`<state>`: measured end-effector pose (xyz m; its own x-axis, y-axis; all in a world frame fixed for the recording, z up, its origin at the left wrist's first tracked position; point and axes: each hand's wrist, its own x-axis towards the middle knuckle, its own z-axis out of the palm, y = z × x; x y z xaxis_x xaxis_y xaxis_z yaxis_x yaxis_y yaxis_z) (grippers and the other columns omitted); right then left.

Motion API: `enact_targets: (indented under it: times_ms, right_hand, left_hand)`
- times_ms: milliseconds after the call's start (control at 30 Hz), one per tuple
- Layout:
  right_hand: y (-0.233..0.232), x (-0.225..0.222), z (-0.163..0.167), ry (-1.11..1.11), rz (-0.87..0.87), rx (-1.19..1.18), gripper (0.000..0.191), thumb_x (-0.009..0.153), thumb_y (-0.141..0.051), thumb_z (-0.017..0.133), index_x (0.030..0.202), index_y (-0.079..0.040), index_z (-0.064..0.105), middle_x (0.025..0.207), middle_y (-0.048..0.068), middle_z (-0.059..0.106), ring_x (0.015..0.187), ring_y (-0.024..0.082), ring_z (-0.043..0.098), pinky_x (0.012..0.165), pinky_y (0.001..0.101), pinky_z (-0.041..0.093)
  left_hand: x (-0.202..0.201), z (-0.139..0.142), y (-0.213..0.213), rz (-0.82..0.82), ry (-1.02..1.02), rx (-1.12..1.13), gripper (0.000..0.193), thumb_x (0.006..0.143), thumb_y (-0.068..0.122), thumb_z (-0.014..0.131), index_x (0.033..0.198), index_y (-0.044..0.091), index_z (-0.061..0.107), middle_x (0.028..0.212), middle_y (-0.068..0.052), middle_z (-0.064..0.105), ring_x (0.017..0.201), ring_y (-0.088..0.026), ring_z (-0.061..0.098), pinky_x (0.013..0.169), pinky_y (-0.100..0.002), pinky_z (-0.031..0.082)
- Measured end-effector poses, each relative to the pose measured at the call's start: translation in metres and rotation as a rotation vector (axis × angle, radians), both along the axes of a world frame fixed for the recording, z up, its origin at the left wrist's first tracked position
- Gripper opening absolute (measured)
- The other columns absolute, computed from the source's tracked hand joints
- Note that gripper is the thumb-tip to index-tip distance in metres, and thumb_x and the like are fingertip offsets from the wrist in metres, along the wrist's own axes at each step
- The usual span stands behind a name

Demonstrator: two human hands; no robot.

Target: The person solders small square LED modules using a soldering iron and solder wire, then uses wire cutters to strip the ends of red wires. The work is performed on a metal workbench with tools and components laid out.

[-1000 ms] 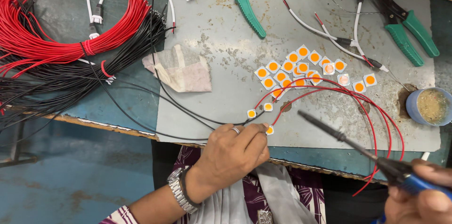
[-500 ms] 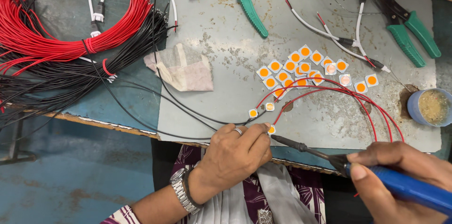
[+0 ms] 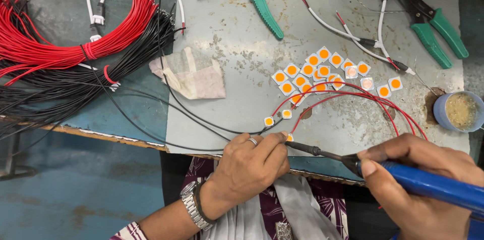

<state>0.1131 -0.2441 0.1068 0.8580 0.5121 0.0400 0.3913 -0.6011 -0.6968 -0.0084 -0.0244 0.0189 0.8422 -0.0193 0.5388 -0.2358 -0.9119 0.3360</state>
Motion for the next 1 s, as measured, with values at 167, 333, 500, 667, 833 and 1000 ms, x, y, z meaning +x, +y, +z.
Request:
enact_targets:
  times_ms: [167, 333, 500, 667, 833, 1000]
  right_hand:
    - [0.005, 0.010, 0.007, -0.026, 0.197, 0.072, 0.012, 0.079, -0.014, 0.078, 0.087, -0.006, 0.074, 0.074, 0.001, 0.071, 0.060, 0.008, 0.067, 0.055, 0.0209, 0.053]
    - [-0.004, 0.009, 0.007, -0.131, 0.258, 0.051, 0.012, 0.078, -0.016, 0.081, 0.085, -0.009, 0.076, 0.069, 0.000, 0.072, 0.058, 0.007, 0.064, 0.051, 0.0203, 0.051]
    - [-0.027, 0.007, 0.008, 0.003, -0.032, -0.026, 0.011, 0.079, -0.010, 0.079, 0.088, -0.004, 0.078, 0.067, 0.003, 0.068, 0.053, 0.012, 0.056, 0.046, 0.0247, 0.047]
    - [-0.026, 0.011, 0.001, -0.042, 0.057, -0.041, 0.012, 0.077, -0.012, 0.080, 0.086, -0.004, 0.077, 0.071, 0.003, 0.070, 0.057, 0.009, 0.065, 0.050, 0.0216, 0.052]
    - [-0.012, 0.012, 0.002, 0.026, 0.028, 0.061, 0.011, 0.080, -0.009, 0.076, 0.088, -0.001, 0.076, 0.074, 0.004, 0.070, 0.058, 0.009, 0.067, 0.054, 0.0215, 0.052]
    - [-0.007, 0.012, 0.005, 0.063, -0.006, 0.066, 0.010, 0.078, -0.007, 0.076, 0.086, 0.000, 0.077, 0.071, 0.006, 0.070, 0.052, 0.008, 0.066, 0.050, 0.0225, 0.049]
  left_hand:
    - [0.004, 0.000, 0.000, 0.001, -0.003, -0.002, 0.015, 0.084, 0.013, 0.074, 0.089, 0.002, 0.066, 0.105, -0.007, 0.070, 0.060, -0.014, 0.059, 0.056, -0.030, 0.042]
    - [0.007, 0.004, -0.004, 0.008, -0.020, 0.030, 0.012, 0.084, 0.011, 0.074, 0.090, 0.003, 0.067, 0.102, -0.005, 0.070, 0.059, -0.014, 0.057, 0.056, -0.030, 0.042]
    - [0.008, 0.005, -0.004, 0.015, -0.018, 0.030, 0.011, 0.084, 0.010, 0.074, 0.088, 0.004, 0.066, 0.101, -0.006, 0.071, 0.058, -0.014, 0.056, 0.055, -0.030, 0.042]
    - [0.011, 0.004, -0.005, 0.007, -0.025, 0.031, 0.011, 0.083, 0.010, 0.074, 0.086, 0.003, 0.066, 0.102, -0.006, 0.071, 0.057, -0.013, 0.054, 0.055, -0.029, 0.042]
    - [0.011, 0.006, -0.005, 0.013, -0.021, 0.040, 0.010, 0.082, 0.009, 0.074, 0.086, 0.003, 0.067, 0.100, -0.005, 0.072, 0.056, -0.013, 0.053, 0.054, -0.029, 0.040]
    - [0.011, 0.007, -0.005, 0.009, -0.018, 0.028, 0.011, 0.082, 0.009, 0.074, 0.087, 0.003, 0.067, 0.100, -0.006, 0.071, 0.056, -0.012, 0.054, 0.053, -0.029, 0.040]
